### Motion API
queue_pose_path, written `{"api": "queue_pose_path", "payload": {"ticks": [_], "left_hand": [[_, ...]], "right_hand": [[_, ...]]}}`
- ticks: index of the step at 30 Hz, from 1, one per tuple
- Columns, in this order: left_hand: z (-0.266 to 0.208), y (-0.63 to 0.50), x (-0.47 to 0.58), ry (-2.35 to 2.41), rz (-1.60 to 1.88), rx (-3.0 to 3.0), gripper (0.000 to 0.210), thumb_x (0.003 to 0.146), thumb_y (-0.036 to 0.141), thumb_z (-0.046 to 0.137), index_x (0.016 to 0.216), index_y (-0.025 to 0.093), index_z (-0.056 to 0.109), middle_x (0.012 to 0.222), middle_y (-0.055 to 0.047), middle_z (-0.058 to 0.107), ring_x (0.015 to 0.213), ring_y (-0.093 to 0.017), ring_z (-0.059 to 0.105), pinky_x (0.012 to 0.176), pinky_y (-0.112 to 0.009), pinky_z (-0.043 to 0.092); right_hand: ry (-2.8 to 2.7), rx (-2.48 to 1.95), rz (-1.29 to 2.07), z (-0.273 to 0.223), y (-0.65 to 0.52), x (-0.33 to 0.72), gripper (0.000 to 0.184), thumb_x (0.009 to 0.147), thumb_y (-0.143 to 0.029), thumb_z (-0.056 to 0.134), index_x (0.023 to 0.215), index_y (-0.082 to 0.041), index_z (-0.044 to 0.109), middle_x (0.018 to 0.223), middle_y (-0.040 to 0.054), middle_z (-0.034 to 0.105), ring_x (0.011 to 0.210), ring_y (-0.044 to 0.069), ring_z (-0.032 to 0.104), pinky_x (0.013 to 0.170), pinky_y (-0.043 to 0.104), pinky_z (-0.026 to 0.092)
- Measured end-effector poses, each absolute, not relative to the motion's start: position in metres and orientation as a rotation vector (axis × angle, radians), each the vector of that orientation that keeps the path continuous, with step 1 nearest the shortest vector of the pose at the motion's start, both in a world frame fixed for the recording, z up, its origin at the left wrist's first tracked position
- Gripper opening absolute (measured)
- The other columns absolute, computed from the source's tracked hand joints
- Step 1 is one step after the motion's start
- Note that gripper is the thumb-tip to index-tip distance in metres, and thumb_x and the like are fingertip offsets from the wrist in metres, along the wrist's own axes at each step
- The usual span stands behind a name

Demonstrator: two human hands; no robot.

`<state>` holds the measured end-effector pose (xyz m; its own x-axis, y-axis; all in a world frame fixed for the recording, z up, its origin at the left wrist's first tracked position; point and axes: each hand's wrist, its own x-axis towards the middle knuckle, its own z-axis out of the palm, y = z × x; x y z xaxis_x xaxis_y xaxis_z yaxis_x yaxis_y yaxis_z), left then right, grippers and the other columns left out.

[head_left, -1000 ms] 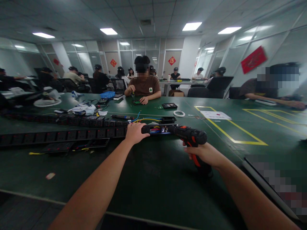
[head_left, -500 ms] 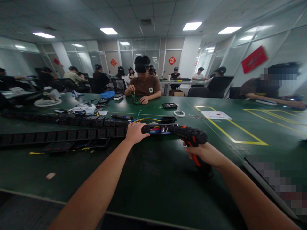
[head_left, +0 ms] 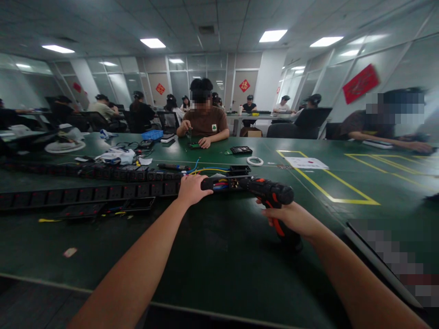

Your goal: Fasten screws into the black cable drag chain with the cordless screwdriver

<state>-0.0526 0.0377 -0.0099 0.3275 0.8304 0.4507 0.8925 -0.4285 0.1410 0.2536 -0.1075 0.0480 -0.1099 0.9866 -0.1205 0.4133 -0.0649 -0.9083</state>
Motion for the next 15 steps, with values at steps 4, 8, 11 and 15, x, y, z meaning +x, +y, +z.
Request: {"api": "queue_pose_path", "payload": {"ticks": [4,8,11,15], "left_hand": [[-0.0096,0.0379,-0.0525,-1.623,-0.706,-2.448,0.058,0.079,0.063,0.070,0.125,0.029,0.064,0.124,-0.007,0.068,0.117,-0.033,0.057,0.099,-0.046,0.035],[-0.0097,0.0385,-0.0525,-1.615,-0.708,-2.451,0.057,0.079,0.063,0.070,0.124,0.029,0.065,0.123,-0.007,0.068,0.116,-0.033,0.058,0.099,-0.046,0.035],[-0.0098,0.0389,-0.0522,-1.607,-0.721,-2.450,0.055,0.078,0.063,0.071,0.121,0.029,0.067,0.121,-0.007,0.069,0.114,-0.033,0.059,0.097,-0.046,0.035],[-0.0088,0.0381,-0.0517,-1.611,-0.714,-2.445,0.054,0.078,0.062,0.071,0.120,0.029,0.067,0.120,-0.007,0.070,0.112,-0.033,0.060,0.096,-0.046,0.036]], "right_hand": [[-1.587,-1.511,1.149,0.0465,-0.1072,0.2541,0.047,0.071,-0.036,0.072,0.113,-0.016,0.060,0.061,-0.0028,0.060,0.060,0.019,0.060,0.057,0.031,0.045],[-1.575,-1.519,1.152,0.0457,-0.1074,0.2545,0.047,0.071,-0.036,0.072,0.112,-0.015,0.060,0.062,-0.0023,0.061,0.060,0.019,0.060,0.057,0.031,0.046],[-1.588,-1.528,1.149,0.0455,-0.1076,0.2551,0.047,0.072,-0.036,0.072,0.113,-0.015,0.060,0.062,-0.0024,0.061,0.061,0.019,0.061,0.057,0.031,0.046],[-1.595,-1.521,1.138,0.0452,-0.1072,0.2557,0.045,0.073,-0.036,0.071,0.112,-0.016,0.060,0.062,-0.0029,0.061,0.060,0.019,0.061,0.057,0.030,0.046]]}}
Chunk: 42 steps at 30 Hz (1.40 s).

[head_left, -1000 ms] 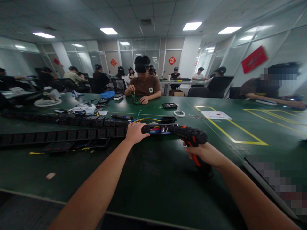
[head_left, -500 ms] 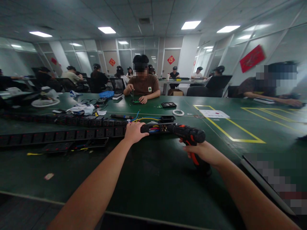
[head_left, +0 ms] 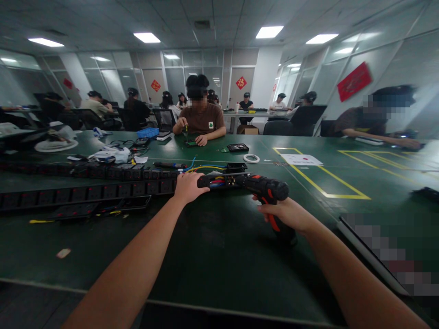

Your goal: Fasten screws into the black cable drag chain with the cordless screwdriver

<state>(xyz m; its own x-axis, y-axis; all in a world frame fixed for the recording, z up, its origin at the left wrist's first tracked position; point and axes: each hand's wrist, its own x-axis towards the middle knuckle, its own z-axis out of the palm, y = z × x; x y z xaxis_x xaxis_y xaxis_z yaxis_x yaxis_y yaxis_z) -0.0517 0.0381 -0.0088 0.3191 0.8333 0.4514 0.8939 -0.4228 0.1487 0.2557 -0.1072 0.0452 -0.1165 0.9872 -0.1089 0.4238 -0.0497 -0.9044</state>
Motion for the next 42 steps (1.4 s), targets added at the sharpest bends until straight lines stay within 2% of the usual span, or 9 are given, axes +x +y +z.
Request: {"api": "queue_pose_path", "payload": {"ticks": [24,42], "left_hand": [[-0.0058,0.0341,-0.0519,-1.647,-0.699,-2.465,0.057,0.081,0.062,0.067,0.127,0.029,0.064,0.127,-0.008,0.067,0.121,-0.033,0.055,0.103,-0.047,0.034],[-0.0043,0.0332,-0.0517,-1.641,-0.698,-2.465,0.056,0.081,0.061,0.069,0.126,0.028,0.064,0.128,-0.007,0.066,0.121,-0.033,0.056,0.102,-0.047,0.034]], "right_hand": [[-1.599,-1.529,1.125,0.0450,-0.1057,0.2557,0.029,0.073,-0.036,0.071,0.094,-0.019,0.063,0.061,-0.0024,0.062,0.060,0.020,0.062,0.059,0.032,0.048],[-1.618,-1.531,1.099,0.0425,-0.1041,0.2582,0.030,0.073,-0.038,0.071,0.095,-0.019,0.063,0.060,-0.0026,0.063,0.060,0.020,0.064,0.060,0.032,0.049]]}}
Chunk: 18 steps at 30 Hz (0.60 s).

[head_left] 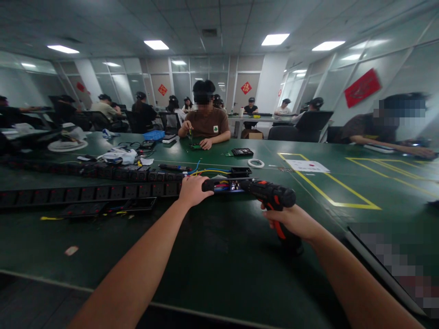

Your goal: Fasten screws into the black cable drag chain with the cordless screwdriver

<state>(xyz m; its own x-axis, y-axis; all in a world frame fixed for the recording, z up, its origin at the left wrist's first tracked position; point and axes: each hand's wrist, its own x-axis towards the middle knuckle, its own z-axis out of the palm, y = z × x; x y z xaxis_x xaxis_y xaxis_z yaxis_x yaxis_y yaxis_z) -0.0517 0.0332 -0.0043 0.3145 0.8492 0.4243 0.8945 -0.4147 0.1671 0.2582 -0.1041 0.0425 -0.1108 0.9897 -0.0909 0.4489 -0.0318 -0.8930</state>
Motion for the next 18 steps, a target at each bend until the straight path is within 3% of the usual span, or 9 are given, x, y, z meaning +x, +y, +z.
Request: {"api": "queue_pose_path", "payload": {"ticks": [18], "left_hand": [[-0.0052,0.0336,-0.0529,-1.636,-0.711,-2.471,0.056,0.080,0.061,0.069,0.126,0.029,0.064,0.128,-0.008,0.067,0.121,-0.032,0.056,0.102,-0.047,0.034]], "right_hand": [[-1.623,-1.533,1.102,0.0443,-0.1041,0.2568,0.034,0.072,-0.041,0.072,0.095,-0.019,0.061,0.061,-0.0026,0.062,0.061,0.021,0.063,0.059,0.033,0.049]]}}
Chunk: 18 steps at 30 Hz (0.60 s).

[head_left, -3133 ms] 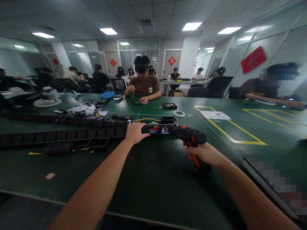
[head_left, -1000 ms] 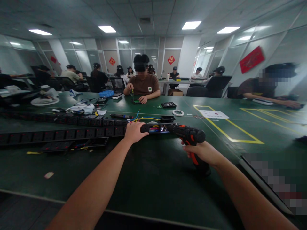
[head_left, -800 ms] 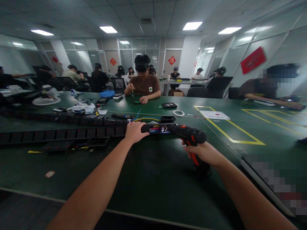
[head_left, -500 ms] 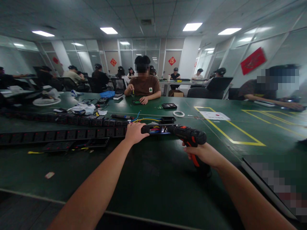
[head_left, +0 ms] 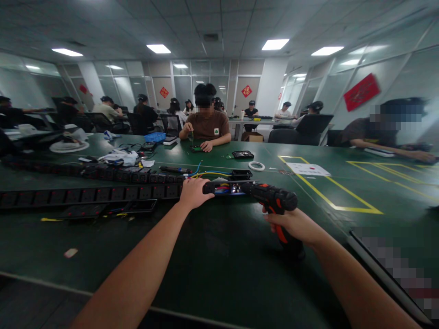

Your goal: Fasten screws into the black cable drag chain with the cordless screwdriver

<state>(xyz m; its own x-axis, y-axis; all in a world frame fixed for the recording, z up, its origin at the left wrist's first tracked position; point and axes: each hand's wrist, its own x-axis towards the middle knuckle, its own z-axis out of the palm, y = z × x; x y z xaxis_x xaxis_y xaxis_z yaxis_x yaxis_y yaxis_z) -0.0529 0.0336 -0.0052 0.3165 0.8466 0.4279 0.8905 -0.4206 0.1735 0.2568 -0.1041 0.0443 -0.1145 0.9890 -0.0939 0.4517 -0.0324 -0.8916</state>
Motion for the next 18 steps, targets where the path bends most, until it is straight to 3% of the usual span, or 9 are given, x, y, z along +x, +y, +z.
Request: {"api": "queue_pose_path", "payload": {"ticks": [18], "left_hand": [[-0.0078,0.0348,-0.0532,-1.622,-0.737,-2.460,0.056,0.080,0.060,0.070,0.125,0.029,0.064,0.127,-0.008,0.067,0.120,-0.032,0.056,0.101,-0.047,0.035]], "right_hand": [[-1.600,-1.524,1.126,0.0463,-0.1068,0.2572,0.038,0.073,-0.039,0.071,0.102,-0.017,0.061,0.061,-0.0027,0.061,0.061,0.020,0.063,0.060,0.033,0.048]]}}
